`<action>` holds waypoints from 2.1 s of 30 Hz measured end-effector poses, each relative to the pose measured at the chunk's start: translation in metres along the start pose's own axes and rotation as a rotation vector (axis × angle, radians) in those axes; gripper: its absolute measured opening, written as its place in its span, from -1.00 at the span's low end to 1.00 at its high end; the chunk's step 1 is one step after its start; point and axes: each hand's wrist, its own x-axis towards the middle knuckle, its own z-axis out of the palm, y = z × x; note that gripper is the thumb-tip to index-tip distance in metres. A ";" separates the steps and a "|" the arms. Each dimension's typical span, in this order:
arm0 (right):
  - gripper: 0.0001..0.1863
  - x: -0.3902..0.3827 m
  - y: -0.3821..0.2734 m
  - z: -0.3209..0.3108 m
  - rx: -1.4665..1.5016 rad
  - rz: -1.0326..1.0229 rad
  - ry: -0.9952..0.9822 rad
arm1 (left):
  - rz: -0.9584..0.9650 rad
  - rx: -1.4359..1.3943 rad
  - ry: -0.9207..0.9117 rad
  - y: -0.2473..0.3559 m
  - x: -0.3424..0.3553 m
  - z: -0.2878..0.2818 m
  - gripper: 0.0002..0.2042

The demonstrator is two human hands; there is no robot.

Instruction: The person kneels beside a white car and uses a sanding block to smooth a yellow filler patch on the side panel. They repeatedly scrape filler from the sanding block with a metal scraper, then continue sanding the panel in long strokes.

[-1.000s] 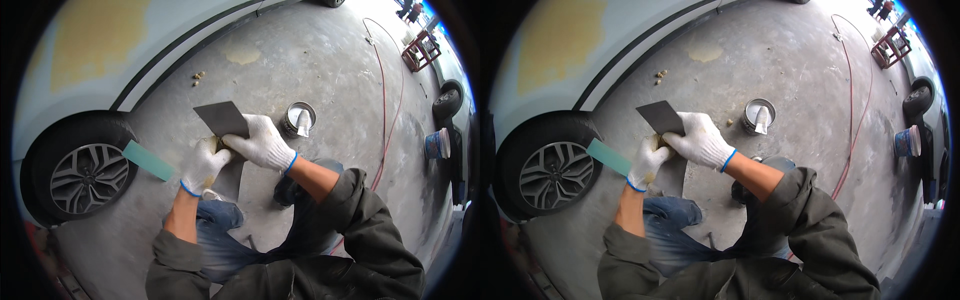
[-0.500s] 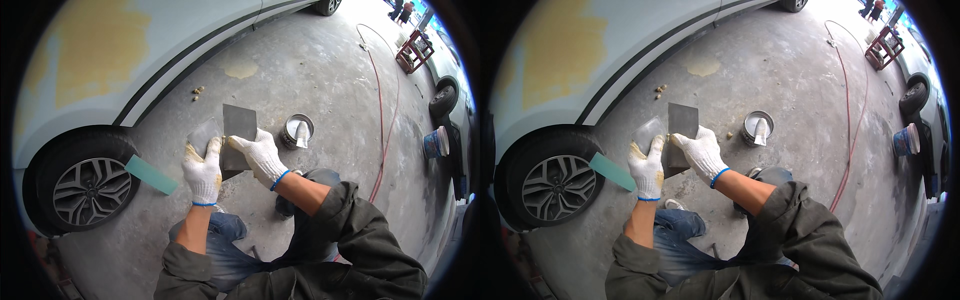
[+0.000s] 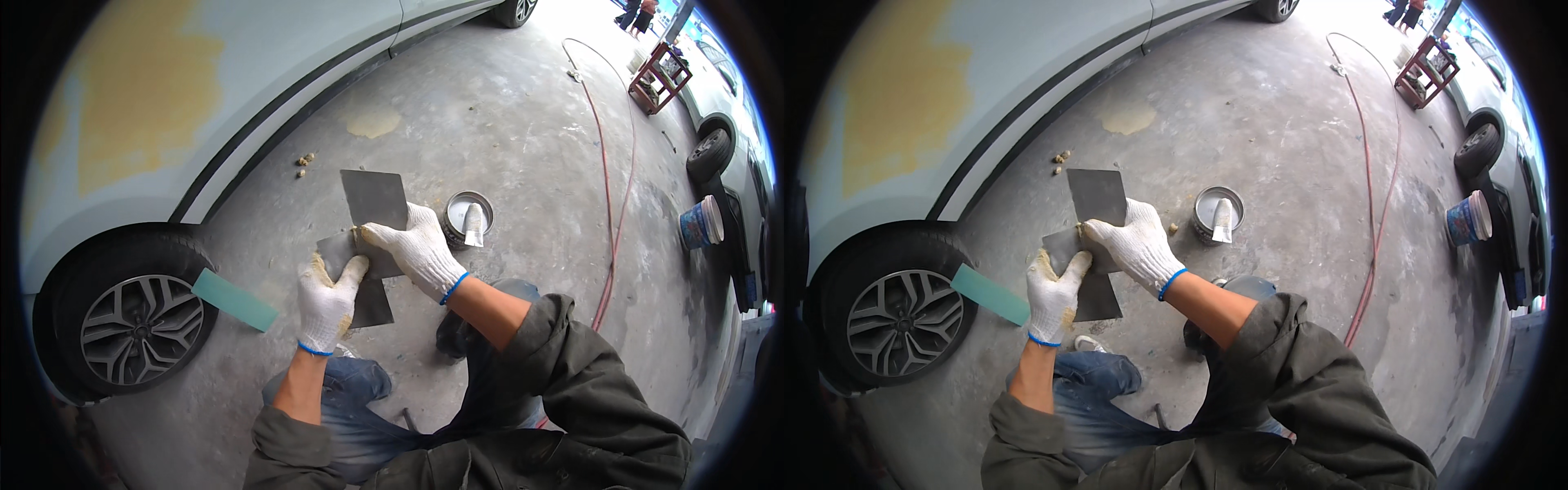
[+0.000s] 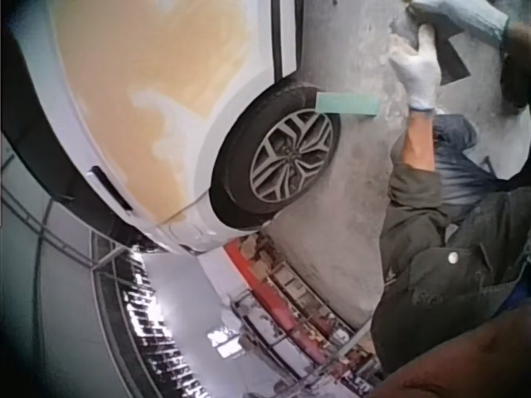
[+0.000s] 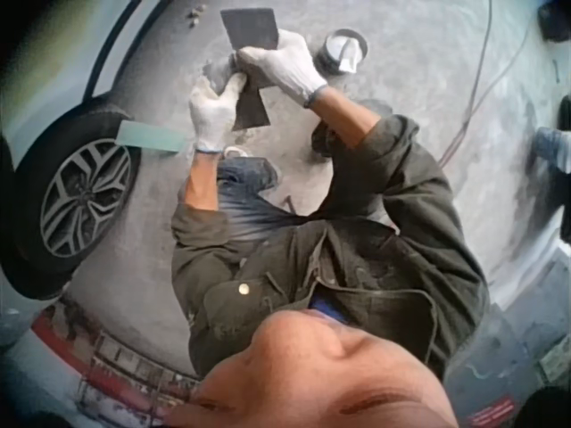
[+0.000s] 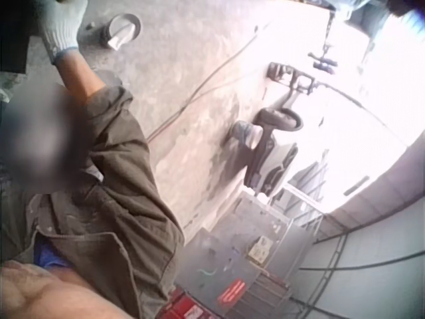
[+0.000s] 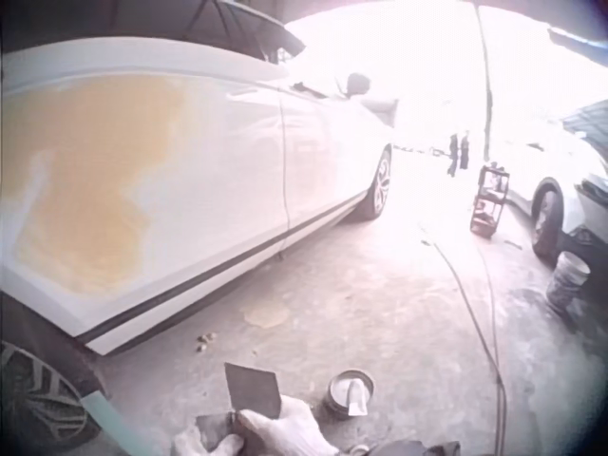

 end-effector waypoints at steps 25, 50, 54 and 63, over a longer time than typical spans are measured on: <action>-0.66 -0.010 0.007 0.004 -0.216 0.040 0.089 | -0.026 -0.155 0.071 -0.006 0.006 0.010 -0.77; -0.60 -0.023 -0.010 0.010 -0.213 -0.045 -0.057 | -0.111 -0.653 -0.108 -0.081 0.026 -0.024 -0.66; -0.58 -0.032 -0.001 0.004 -0.185 -0.058 0.039 | 0.061 -0.153 -0.051 -0.087 0.023 0.003 -0.62; -0.64 -0.025 -0.002 0.014 -0.277 -0.197 -0.034 | -0.079 -0.163 -0.086 -0.124 0.031 -0.046 -0.46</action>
